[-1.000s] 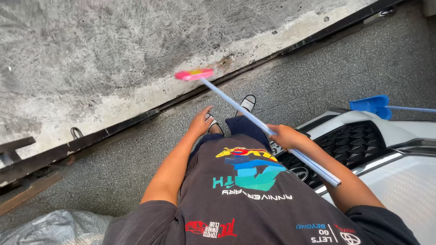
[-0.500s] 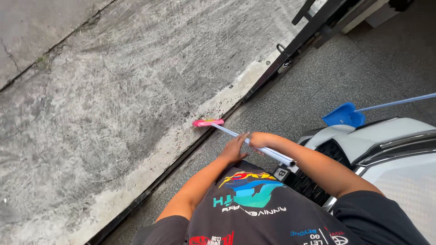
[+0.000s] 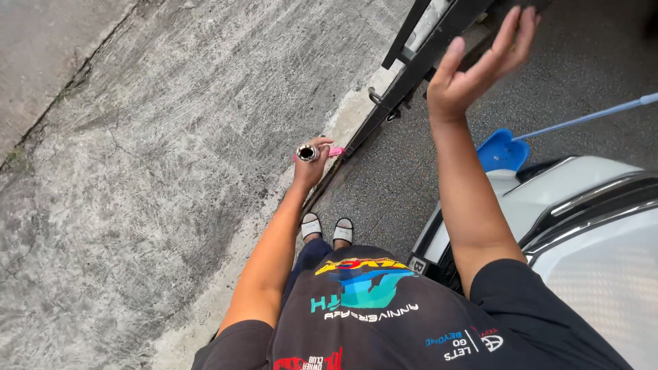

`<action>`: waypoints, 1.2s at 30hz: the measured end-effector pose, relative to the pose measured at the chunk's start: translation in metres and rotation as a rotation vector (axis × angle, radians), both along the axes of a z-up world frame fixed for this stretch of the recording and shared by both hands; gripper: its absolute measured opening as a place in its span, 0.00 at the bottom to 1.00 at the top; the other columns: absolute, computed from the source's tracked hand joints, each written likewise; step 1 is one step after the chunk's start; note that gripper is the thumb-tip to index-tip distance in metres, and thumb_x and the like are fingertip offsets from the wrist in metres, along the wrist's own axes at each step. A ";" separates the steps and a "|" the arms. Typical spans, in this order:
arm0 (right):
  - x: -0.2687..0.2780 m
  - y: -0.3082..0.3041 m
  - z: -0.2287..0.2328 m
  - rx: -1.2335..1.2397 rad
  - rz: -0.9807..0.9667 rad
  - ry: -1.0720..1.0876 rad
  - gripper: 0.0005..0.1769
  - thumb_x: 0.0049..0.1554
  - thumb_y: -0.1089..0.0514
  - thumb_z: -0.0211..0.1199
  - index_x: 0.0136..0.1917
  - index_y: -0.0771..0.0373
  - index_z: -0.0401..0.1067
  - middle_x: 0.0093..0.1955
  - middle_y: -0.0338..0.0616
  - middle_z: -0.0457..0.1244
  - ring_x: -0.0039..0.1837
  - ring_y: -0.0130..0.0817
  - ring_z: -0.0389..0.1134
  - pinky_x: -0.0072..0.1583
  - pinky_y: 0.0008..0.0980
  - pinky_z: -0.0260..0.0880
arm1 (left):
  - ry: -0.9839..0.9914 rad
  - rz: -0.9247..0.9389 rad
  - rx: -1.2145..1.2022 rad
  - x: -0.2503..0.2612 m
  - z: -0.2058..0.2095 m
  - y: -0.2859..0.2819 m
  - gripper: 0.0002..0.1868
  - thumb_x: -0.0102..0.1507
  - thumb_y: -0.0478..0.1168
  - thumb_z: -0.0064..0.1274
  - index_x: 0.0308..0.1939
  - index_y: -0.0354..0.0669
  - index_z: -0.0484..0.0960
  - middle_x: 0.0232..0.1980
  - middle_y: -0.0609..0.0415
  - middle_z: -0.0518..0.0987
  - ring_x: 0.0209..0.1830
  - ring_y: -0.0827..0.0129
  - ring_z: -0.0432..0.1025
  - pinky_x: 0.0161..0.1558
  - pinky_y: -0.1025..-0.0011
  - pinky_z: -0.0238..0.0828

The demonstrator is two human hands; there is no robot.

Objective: Sweeping the floor with a broom and dustpan around parked vehicles and a gate.

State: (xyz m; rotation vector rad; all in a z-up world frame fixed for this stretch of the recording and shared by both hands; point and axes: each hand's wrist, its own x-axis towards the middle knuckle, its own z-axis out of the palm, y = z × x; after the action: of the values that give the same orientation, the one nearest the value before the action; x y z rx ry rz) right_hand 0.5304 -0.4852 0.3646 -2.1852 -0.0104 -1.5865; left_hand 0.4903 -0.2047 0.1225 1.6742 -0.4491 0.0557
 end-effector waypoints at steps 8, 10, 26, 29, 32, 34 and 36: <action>0.045 -0.002 -0.029 -0.346 -0.412 -0.145 0.32 0.68 0.41 0.52 0.81 0.45 0.51 0.84 0.50 0.39 0.85 0.68 0.24 0.78 0.78 0.31 | 0.185 0.037 -0.077 0.069 0.004 -0.053 0.08 0.69 0.35 0.54 0.49 0.44 0.88 0.27 0.68 0.69 0.27 0.83 0.62 0.30 0.77 0.60; 0.044 0.000 -0.031 -0.392 -0.448 -0.147 0.30 0.68 0.40 0.51 0.80 0.41 0.53 0.83 0.53 0.41 0.84 0.72 0.24 0.76 0.82 0.31 | 0.109 0.053 -0.046 0.085 0.005 -0.057 0.09 0.68 0.35 0.54 0.49 0.44 0.88 0.26 0.69 0.68 0.26 0.84 0.61 0.30 0.77 0.60; 0.186 -0.154 -0.029 -0.426 -0.433 -0.282 0.22 0.66 0.41 0.52 0.73 0.35 0.64 0.82 0.52 0.43 0.84 0.67 0.27 0.76 0.81 0.33 | 0.258 0.039 -0.065 0.166 0.003 -0.103 0.09 0.68 0.35 0.53 0.50 0.45 0.88 0.25 0.69 0.67 0.24 0.87 0.58 0.27 0.79 0.54; 0.231 -0.197 -0.048 -0.400 -0.476 -0.277 0.20 0.67 0.42 0.54 0.72 0.36 0.66 0.82 0.52 0.43 0.85 0.64 0.29 0.78 0.78 0.33 | 0.192 0.032 -0.020 0.194 0.003 -0.144 0.09 0.68 0.36 0.54 0.49 0.45 0.88 0.26 0.67 0.72 0.25 0.85 0.61 0.28 0.78 0.59; 0.265 -0.230 -0.085 -0.339 -0.544 -0.099 0.19 0.66 0.47 0.59 0.70 0.37 0.69 0.82 0.58 0.43 0.85 0.59 0.38 0.78 0.74 0.30 | 0.155 0.007 -0.006 0.228 0.013 -0.202 0.10 0.67 0.37 0.55 0.50 0.45 0.88 0.26 0.65 0.74 0.25 0.84 0.62 0.28 0.76 0.61; 0.294 -0.255 -0.103 -0.314 -0.582 0.028 0.19 0.65 0.51 0.64 0.69 0.37 0.71 0.82 0.61 0.44 0.84 0.56 0.44 0.77 0.73 0.26 | 0.122 -0.010 -0.029 0.263 0.023 -0.244 0.10 0.67 0.37 0.55 0.50 0.45 0.88 0.27 0.64 0.75 0.25 0.84 0.62 0.28 0.75 0.61; 0.322 -0.283 -0.117 -0.283 -0.558 0.076 0.21 0.64 0.54 0.67 0.68 0.37 0.70 0.81 0.64 0.45 0.84 0.59 0.44 0.77 0.73 0.25 | 0.181 -0.015 0.115 0.294 0.037 -0.281 0.12 0.66 0.37 0.55 0.51 0.47 0.89 0.20 0.59 0.66 0.22 0.82 0.58 0.25 0.74 0.57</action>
State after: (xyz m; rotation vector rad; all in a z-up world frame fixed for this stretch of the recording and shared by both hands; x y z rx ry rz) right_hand 0.8522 -0.7678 0.2480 -2.6236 0.4625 -1.8781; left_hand 0.7847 -0.4862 0.1595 1.7702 -0.3330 -0.1345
